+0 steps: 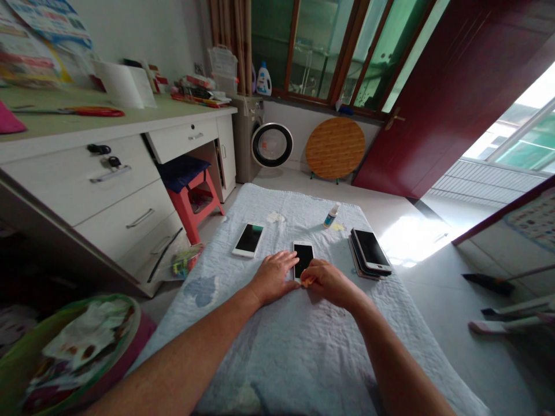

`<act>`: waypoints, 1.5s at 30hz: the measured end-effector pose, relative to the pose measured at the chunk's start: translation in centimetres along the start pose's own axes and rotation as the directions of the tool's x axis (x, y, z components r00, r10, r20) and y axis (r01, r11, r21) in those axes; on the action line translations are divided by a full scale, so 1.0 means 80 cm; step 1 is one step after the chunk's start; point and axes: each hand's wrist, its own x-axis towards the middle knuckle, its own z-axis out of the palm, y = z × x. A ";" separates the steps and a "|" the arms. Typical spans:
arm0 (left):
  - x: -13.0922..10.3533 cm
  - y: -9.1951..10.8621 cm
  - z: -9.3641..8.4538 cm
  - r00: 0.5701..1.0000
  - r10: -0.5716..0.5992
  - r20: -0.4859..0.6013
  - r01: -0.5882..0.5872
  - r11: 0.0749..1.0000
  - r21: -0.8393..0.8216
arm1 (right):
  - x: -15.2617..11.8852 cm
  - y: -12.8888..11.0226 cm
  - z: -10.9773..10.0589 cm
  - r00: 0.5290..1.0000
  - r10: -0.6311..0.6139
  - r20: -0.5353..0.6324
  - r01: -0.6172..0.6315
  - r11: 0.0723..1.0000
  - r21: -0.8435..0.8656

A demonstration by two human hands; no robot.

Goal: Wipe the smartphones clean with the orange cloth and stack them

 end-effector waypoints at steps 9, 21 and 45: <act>0.004 -0.008 0.001 0.999 0.038 0.016 -0.038 0.999 0.036 | -0.025 0.013 -0.003 0.984 0.175 -0.026 -0.177 0.977 -0.116; 0.007 -0.004 0.000 0.999 0.033 -0.007 -0.032 0.999 0.043 | -0.003 -0.018 0.031 0.994 0.055 -0.099 -0.079 0.963 -0.259; 0.003 0.003 0.007 0.996 0.036 -0.081 -0.032 0.998 0.055 | -0.018 0.007 -0.006 0.974 0.141 -0.175 -0.159 0.983 -0.093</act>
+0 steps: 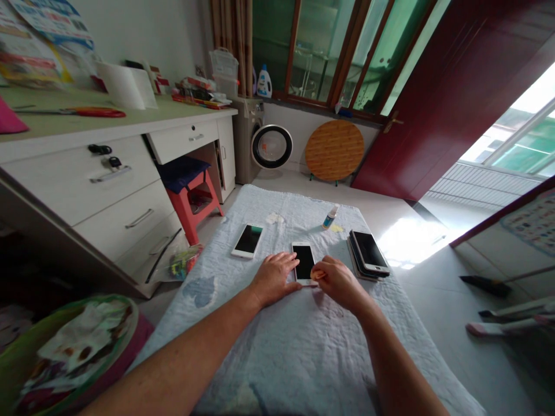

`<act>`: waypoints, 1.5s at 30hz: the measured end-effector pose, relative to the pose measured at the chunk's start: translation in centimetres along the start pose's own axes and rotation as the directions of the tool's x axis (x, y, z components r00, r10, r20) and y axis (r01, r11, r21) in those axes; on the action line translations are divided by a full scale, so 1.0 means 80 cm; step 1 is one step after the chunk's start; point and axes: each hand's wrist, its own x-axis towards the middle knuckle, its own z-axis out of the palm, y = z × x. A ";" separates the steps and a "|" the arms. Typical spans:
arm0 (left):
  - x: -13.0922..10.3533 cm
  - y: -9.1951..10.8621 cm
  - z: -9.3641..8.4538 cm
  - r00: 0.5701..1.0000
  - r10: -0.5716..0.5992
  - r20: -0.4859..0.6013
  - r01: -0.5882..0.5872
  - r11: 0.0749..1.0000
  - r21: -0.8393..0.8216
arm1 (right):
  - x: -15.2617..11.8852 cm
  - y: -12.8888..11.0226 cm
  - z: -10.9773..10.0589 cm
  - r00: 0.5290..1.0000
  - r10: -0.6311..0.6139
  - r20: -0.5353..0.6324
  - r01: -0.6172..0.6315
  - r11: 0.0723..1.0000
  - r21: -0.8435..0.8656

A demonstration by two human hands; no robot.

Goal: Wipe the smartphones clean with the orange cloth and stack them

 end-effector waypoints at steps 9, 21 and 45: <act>-0.001 0.001 -0.001 0.998 -0.022 -0.064 0.018 0.998 -0.060 | 0.050 0.004 0.025 0.996 -0.093 -0.005 0.093 0.996 0.008; -0.001 0.005 -0.005 0.997 -0.011 -0.070 0.008 0.998 -0.054 | 0.133 0.048 0.030 0.987 0.040 -0.153 -0.052 0.996 -0.075; -0.002 0.007 0.000 0.977 -0.144 -0.157 0.150 0.988 0.030 | 0.045 0.021 0.011 0.994 0.111 0.009 -0.110 0.989 -0.102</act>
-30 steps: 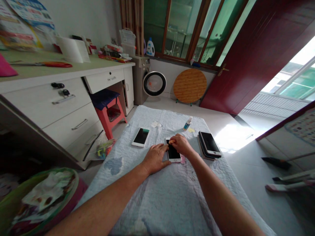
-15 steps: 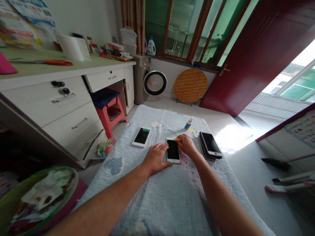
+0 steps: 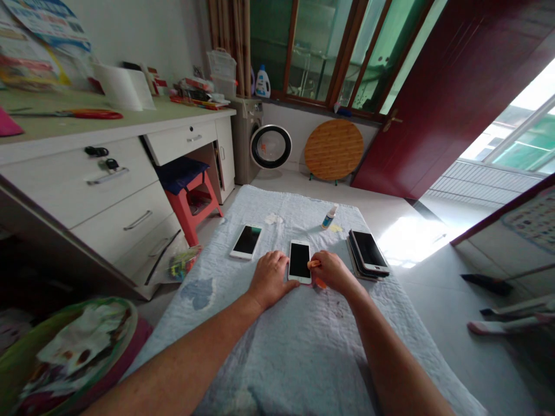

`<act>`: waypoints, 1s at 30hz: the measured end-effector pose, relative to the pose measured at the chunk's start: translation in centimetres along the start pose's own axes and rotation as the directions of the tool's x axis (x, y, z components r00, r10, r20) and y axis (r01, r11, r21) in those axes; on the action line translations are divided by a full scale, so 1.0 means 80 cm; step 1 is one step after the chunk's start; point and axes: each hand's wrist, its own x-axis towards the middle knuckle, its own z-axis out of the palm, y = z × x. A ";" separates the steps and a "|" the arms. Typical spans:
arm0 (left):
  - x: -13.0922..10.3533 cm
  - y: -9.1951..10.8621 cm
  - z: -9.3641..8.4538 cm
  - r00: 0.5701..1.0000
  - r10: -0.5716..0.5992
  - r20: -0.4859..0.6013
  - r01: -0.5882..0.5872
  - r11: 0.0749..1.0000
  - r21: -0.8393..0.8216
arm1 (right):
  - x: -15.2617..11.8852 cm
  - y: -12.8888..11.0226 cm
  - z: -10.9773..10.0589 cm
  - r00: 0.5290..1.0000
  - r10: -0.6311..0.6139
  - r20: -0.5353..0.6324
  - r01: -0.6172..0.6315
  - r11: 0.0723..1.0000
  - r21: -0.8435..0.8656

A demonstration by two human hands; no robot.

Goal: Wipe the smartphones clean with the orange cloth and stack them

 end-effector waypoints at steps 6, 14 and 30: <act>0.003 0.001 0.004 0.990 -0.138 0.024 0.140 0.988 -0.069 | -0.001 -0.003 0.009 0.997 0.045 -0.056 -0.045 0.999 0.007; 0.003 0.001 0.006 0.986 -0.160 0.034 0.162 0.985 -0.060 | -0.004 -0.013 0.010 0.992 0.098 -0.080 -0.096 0.995 0.028; 0.004 -0.010 -0.005 1.000 -0.031 -0.002 0.031 0.999 -0.023 | -0.003 -0.010 0.017 0.986 0.137 -0.097 -0.129 0.988 0.081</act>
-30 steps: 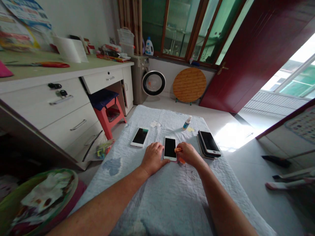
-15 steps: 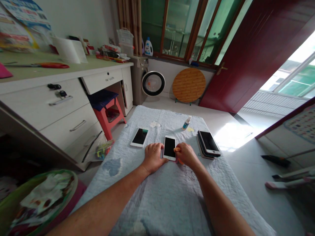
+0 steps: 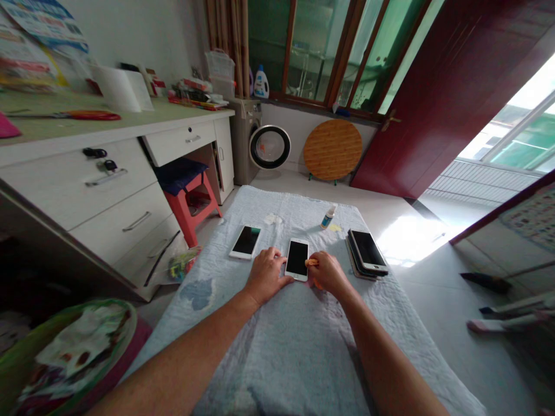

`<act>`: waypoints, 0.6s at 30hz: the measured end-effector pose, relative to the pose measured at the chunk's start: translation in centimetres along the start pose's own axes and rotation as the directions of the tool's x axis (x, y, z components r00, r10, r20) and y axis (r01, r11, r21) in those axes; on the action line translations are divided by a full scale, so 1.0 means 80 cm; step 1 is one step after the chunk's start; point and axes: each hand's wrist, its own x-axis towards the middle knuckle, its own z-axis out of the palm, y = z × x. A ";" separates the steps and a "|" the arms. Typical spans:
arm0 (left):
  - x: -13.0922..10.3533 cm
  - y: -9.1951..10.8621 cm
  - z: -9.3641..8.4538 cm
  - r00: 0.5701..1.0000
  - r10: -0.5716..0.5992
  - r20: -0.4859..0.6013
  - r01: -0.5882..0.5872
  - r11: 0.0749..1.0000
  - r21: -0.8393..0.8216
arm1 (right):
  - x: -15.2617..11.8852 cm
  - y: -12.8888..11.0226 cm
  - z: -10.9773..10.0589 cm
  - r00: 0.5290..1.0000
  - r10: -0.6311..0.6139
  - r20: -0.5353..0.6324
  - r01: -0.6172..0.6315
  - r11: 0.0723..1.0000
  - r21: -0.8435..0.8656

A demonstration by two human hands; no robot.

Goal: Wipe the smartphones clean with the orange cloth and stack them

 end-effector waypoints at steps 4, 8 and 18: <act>0.001 0.003 0.001 0.998 -0.060 0.018 0.061 0.997 -0.042 | 0.001 0.000 0.002 1.000 0.004 0.005 -0.004 1.000 0.014; 0.004 0.008 0.002 0.989 -0.147 0.030 0.149 0.983 -0.106 | 0.002 0.001 0.003 1.000 0.014 -0.002 -0.014 1.000 0.027; 0.004 0.014 -0.004 0.980 -0.177 0.087 0.195 0.932 -0.305 | 0.000 -0.002 0.007 1.000 0.021 -0.013 -0.020 0.996 0.089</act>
